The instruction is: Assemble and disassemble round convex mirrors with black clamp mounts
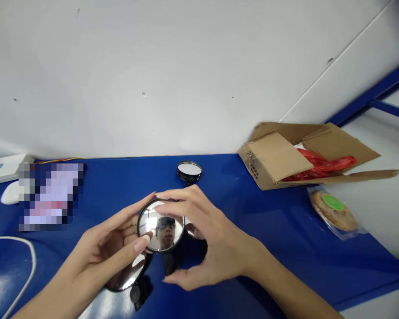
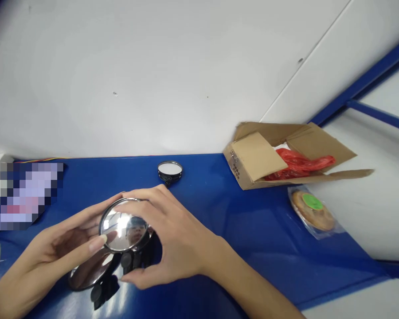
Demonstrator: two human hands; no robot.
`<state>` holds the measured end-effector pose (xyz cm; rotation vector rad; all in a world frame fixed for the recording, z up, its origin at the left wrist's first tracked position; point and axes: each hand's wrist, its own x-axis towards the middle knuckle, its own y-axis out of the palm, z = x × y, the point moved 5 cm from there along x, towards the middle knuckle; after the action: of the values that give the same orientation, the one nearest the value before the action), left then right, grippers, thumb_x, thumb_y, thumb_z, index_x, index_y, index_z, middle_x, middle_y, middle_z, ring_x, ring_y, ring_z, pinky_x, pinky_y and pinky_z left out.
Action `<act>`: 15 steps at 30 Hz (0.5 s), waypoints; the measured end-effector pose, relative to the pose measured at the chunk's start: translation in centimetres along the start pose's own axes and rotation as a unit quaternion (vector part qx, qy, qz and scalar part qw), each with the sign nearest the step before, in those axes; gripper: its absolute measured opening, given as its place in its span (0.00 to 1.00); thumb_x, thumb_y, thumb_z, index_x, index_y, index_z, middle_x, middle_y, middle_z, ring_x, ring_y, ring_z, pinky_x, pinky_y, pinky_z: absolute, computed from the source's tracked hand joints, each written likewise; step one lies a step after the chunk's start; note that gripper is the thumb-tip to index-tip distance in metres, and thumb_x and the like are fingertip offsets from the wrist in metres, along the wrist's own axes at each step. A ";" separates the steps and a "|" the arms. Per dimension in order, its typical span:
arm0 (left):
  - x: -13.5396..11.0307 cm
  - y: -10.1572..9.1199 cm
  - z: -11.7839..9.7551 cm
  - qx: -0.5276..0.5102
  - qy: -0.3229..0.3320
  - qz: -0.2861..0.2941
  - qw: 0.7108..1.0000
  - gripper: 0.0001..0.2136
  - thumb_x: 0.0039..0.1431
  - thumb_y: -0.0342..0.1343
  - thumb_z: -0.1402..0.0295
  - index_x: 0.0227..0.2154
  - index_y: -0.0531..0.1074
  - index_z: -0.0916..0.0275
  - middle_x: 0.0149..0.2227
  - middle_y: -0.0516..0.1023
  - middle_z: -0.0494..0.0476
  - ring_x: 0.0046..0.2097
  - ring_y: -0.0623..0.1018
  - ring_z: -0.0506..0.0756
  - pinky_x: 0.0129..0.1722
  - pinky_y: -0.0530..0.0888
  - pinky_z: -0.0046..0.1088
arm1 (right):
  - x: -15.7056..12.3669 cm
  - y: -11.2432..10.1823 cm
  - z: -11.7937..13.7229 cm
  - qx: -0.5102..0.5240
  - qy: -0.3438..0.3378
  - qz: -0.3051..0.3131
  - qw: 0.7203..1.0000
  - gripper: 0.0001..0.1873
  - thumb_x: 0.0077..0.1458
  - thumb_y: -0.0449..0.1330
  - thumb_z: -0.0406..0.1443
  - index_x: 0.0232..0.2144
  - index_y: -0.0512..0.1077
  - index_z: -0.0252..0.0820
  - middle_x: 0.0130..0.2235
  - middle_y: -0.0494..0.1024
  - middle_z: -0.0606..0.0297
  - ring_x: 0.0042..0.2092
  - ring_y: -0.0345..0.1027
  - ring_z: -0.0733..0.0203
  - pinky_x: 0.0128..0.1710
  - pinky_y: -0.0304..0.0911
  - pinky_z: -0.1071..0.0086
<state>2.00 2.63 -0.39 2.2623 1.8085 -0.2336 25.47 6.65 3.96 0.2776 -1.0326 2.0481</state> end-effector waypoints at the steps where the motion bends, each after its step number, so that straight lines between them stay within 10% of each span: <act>1: 0.1 -0.2 0.0 0.009 0.016 0.003 1.000 0.30 0.73 0.72 0.53 0.74 0.78 0.43 0.42 0.90 0.57 0.37 0.89 0.59 0.31 0.85 0.25 | -0.1 -1.1 -0.3 0.011 0.020 -0.010 1.000 0.52 0.51 0.85 0.46 0.73 0.70 0.50 0.72 0.75 0.50 0.72 0.71 0.41 0.74 0.66 0.47; 7: 0.5 -1.2 -1.0 0.091 0.091 -0.037 0.991 0.19 0.79 0.65 0.54 0.68 0.80 0.43 0.42 0.90 0.55 0.43 0.92 0.60 0.46 0.90 0.26 | -2.9 -6.9 -3.4 0.050 0.179 0.039 0.982 0.36 0.63 0.76 0.57 0.66 0.77 0.54 0.66 0.80 0.54 0.67 0.74 0.37 0.69 0.69 0.42; 15: 1.0 -1.5 -0.3 0.094 0.086 -0.065 0.990 0.15 0.78 0.66 0.52 0.62 0.79 0.45 0.39 0.89 0.54 0.39 0.92 0.60 0.40 0.90 0.26 | -6.2 -4.7 -4.7 -0.008 0.217 0.090 0.972 0.43 0.47 0.87 0.51 0.61 0.77 0.53 0.66 0.79 0.53 0.65 0.76 0.36 0.78 0.54 0.32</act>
<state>0.75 3.99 -0.46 2.3548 2.1083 -0.2474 33.66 8.27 0.48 -0.2756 -0.8209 2.1298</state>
